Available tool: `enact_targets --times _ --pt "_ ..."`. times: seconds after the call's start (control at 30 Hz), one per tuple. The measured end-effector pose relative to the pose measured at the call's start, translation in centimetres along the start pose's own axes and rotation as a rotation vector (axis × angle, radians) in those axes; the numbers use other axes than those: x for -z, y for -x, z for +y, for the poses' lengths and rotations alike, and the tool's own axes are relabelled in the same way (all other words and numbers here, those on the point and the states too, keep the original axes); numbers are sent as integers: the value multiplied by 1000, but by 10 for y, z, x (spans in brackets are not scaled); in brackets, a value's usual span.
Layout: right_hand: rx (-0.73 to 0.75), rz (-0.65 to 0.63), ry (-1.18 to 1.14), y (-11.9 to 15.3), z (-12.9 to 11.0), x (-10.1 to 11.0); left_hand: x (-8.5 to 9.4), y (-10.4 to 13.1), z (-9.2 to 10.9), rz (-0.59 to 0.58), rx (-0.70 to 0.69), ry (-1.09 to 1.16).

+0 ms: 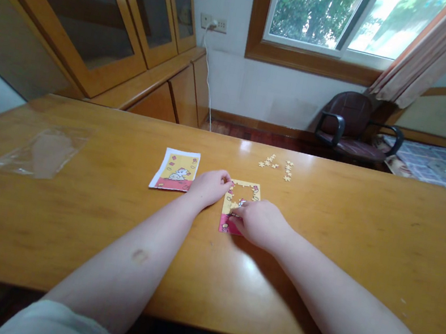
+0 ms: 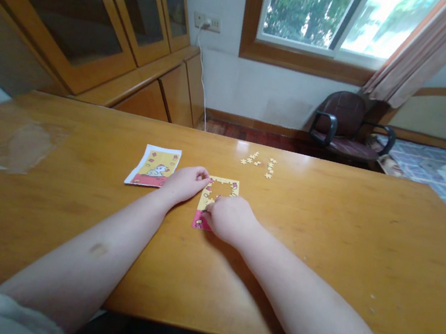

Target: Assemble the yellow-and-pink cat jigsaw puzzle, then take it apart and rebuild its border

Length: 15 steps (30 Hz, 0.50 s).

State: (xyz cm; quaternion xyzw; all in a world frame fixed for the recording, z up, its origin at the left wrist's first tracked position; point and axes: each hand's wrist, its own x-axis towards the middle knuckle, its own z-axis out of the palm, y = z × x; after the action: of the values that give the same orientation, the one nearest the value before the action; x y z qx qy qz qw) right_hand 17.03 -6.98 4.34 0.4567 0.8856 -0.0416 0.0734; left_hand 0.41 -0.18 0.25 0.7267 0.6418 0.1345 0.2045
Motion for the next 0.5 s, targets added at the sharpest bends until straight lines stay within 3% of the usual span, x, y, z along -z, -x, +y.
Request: enact_targets --times 0.5 --pt "-45 51 -2 -6 11 -15 -2 -1 -3 12 -10 -1"
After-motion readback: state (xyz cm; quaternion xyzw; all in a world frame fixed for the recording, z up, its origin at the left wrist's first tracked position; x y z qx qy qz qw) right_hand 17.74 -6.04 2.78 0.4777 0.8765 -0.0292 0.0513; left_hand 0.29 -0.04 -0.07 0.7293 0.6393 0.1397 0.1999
